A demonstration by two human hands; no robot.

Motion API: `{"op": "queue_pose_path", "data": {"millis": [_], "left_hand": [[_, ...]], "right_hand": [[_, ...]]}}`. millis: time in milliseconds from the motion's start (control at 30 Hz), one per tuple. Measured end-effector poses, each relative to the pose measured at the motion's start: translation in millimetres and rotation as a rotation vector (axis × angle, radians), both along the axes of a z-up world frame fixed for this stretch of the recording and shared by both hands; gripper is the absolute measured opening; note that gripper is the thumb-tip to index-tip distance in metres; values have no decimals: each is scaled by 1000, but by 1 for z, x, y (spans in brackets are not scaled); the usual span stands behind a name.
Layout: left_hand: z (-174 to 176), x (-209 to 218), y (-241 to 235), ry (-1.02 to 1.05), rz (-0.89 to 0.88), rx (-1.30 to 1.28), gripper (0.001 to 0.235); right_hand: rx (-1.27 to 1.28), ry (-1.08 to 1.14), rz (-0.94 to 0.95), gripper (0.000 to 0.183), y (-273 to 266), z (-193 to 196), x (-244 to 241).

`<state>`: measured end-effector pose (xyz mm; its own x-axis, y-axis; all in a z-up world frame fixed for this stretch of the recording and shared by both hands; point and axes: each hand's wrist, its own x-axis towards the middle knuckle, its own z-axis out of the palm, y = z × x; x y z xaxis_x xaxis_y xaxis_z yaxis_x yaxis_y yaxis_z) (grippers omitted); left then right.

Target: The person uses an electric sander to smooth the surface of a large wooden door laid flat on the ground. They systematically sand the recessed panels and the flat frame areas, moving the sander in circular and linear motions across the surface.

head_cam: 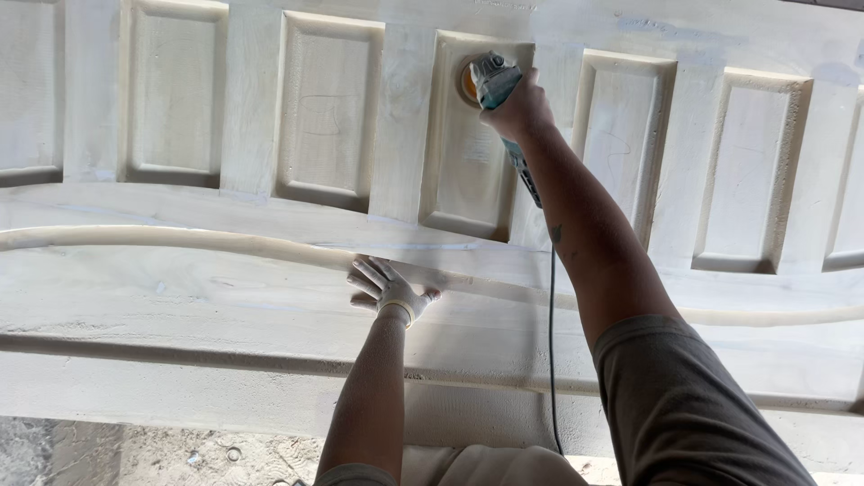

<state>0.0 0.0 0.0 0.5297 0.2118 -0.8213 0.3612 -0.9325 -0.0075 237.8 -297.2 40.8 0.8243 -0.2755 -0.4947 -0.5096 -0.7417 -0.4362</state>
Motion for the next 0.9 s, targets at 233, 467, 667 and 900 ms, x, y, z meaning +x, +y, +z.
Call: {"op": "queue_pose_path", "data": {"millis": [233,467,667,900], "left_hand": [[-31,-8,-19,-12,-35,5,164],[-61,-19,-12,-68,7,-93,159],[-80,-24,0,-110,71,-371,163],[-27,-13,-15,-198,10,-178,153]], "right_hand": [[15,22,82,102,18,8,-74],[78,80,65,96,41,27,-164],[146,-192,-214,83,31,24,-273],[602,-390,-499,64,14,48,-417]]}}
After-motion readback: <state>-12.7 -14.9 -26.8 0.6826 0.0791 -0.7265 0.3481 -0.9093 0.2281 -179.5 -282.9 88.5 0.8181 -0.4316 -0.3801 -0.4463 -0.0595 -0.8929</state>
